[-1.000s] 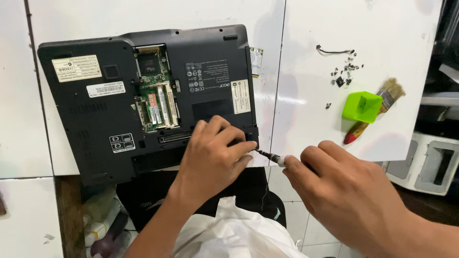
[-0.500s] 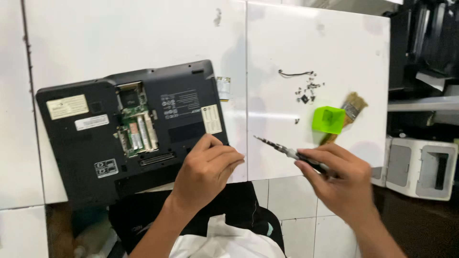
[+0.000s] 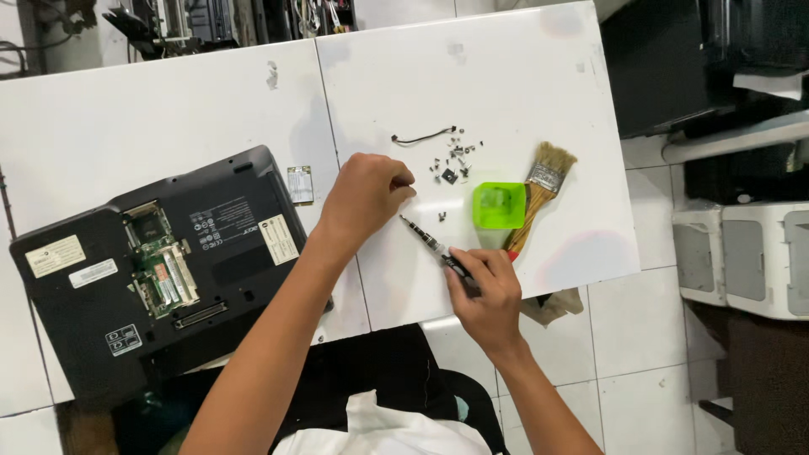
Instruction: The person uses a screwdriver to remove screws from the back panel of a laptop. They place the screws on the table and continue unscrewing additional fasteners from different locations on the laptop chassis.
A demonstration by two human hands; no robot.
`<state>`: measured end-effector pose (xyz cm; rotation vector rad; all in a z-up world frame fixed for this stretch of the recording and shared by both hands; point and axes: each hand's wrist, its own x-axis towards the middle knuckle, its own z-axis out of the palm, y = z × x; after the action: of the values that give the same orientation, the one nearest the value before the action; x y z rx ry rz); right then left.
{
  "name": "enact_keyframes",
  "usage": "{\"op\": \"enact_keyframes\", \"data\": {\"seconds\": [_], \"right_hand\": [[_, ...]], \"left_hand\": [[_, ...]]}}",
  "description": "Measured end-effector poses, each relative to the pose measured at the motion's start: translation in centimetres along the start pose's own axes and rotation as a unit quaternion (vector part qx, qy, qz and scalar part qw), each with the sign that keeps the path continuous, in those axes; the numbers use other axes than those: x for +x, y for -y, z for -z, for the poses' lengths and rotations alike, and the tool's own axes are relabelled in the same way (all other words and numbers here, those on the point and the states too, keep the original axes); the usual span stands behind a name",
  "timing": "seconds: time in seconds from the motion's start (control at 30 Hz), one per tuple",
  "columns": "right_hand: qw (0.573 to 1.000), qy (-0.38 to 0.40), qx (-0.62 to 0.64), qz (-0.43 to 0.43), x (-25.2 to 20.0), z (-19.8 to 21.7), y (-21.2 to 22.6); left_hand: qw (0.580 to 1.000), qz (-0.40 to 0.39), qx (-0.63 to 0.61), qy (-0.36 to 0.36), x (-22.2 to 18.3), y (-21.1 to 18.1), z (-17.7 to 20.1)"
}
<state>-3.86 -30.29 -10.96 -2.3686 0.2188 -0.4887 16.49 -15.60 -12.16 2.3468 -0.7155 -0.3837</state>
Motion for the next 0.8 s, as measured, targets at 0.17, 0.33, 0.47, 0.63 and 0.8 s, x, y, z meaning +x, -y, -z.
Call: {"op": "enact_keyframes", "data": {"seconds": [0.17, 0.33, 0.47, 0.63, 0.8], "right_hand": [[1.0, -0.01, -0.001, 0.012, 0.0, -0.3, -0.8], [1.0, -0.012, 0.02, 0.012, 0.3, -0.3, -0.9], [1.0, -0.009, 0.019, 0.011, 0.3, -0.3, -1.2], [0.999, -0.017, 0.025, 0.02, 0.3, -0.5, -1.5], [0.998, -0.029, 0.042, 0.025, 0.4, -0.2, -1.4]], "left_hand": [[0.999, -0.018, -0.019, 0.029, 1.4, -1.8, 1.8], [0.999, -0.037, 0.034, 0.017, 3.1, -2.9, 1.4], [0.993, -0.066, 0.093, 0.045, 3.6, -3.0, 0.5], [0.985, -0.1, 0.136, 0.046, 4.0, -2.8, 0.1], [0.986, -0.055, -0.151, -0.046, 1.7, -3.2, 2.6]]}}
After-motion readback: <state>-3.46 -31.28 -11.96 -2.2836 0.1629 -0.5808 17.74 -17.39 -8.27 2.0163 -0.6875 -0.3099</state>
